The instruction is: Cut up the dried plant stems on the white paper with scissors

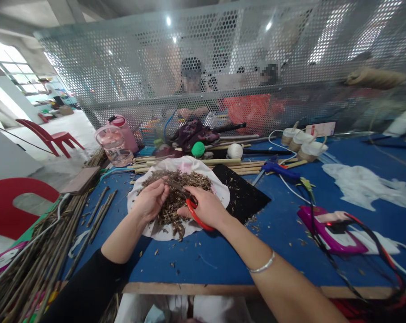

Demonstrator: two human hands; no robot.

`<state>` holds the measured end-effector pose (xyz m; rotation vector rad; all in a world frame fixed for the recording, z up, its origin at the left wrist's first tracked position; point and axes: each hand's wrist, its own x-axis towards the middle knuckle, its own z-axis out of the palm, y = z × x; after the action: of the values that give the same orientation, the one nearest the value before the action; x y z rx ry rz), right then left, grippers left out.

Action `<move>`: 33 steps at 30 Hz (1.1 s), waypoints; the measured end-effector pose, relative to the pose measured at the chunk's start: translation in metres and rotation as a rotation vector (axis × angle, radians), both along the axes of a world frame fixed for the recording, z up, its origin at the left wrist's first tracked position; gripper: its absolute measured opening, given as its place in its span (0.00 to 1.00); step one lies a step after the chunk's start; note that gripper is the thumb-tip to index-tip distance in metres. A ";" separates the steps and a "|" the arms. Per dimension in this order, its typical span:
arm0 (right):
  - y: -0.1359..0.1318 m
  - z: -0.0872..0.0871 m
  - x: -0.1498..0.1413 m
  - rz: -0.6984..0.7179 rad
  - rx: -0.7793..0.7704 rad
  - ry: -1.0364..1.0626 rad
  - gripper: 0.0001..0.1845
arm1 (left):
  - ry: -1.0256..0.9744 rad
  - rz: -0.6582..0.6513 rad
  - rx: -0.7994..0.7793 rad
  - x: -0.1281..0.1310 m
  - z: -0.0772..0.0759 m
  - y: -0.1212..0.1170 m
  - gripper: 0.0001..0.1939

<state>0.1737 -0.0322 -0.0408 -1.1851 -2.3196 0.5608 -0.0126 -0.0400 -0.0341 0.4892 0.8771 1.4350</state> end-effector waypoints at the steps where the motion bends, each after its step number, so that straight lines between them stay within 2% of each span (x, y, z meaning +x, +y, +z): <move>1: 0.000 0.000 0.000 -0.002 0.005 0.005 0.34 | 0.011 -0.004 0.009 0.000 -0.001 0.000 0.12; 7: 0.001 -0.001 0.000 0.011 0.015 -0.025 0.34 | 0.114 0.033 0.072 0.001 -0.005 0.000 0.23; 10: 0.001 -0.001 0.000 0.015 0.021 -0.046 0.34 | 0.243 0.078 0.135 0.003 -0.006 0.000 0.25; 15: 0.000 -0.001 0.001 0.012 0.054 -0.053 0.35 | 0.483 0.118 0.186 0.006 -0.007 -0.002 0.23; 22: -0.002 0.002 -0.001 -0.006 0.058 -0.017 0.31 | 0.507 0.119 0.207 0.006 -0.007 -0.004 0.19; 28: -0.004 0.009 -0.002 -0.023 0.038 -0.054 0.27 | 0.477 0.121 0.187 0.006 -0.003 -0.006 0.21; 31: -0.004 0.008 -0.001 -0.032 0.051 -0.115 0.25 | 0.553 0.125 0.151 0.006 -0.004 -0.005 0.22; 33: -0.003 0.007 -0.001 -0.024 0.037 -0.139 0.23 | 0.673 0.124 0.111 0.002 -0.004 -0.004 0.21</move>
<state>0.1732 -0.0356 -0.0342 -1.2685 -2.4166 0.4376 -0.0102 -0.0436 -0.0383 1.0520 1.3790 1.4521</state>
